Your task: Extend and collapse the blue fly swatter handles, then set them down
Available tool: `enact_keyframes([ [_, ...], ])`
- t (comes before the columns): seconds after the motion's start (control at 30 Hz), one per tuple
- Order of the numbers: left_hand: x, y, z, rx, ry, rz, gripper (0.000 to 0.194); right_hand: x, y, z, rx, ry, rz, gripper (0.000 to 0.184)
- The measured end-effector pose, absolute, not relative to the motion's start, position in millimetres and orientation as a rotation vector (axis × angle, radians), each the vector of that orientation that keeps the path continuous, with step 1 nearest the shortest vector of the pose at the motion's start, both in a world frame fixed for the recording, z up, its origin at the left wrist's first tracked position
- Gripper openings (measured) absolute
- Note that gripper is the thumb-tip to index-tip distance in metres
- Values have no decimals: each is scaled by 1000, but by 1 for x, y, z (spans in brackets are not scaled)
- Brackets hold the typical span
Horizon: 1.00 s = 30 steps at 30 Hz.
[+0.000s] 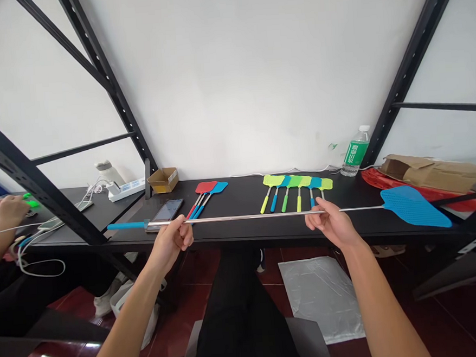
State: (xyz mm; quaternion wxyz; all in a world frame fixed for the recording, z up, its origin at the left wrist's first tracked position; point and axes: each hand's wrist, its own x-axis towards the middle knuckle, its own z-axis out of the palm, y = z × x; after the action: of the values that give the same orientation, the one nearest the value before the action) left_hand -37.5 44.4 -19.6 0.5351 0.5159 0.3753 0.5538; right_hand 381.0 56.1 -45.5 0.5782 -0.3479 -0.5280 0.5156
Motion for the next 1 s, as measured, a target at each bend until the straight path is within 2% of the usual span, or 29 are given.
enact_keyframes([
  [0.23, -25, 41, -18, 1286, 897, 1283, 56, 375, 58, -47, -830, -1301, 1208, 61],
  [0.73, -21, 42, -22, 1267, 916, 1284, 57, 365, 60, -48, -793, -1266, 1204, 62],
  [0.87, -23, 38, -15, 1430, 923, 1170, 57, 364, 64, -51, -777, -1247, 1197, 63],
  [0.93, -25, 26, -3, 1614, 949, 1032, 56, 366, 68, -55, -762, -1188, 1204, 60],
  [1.0, -26, 9, 11, 1785, 995, 918, 41, 366, 73, -60, -750, -1118, 1208, 58],
])
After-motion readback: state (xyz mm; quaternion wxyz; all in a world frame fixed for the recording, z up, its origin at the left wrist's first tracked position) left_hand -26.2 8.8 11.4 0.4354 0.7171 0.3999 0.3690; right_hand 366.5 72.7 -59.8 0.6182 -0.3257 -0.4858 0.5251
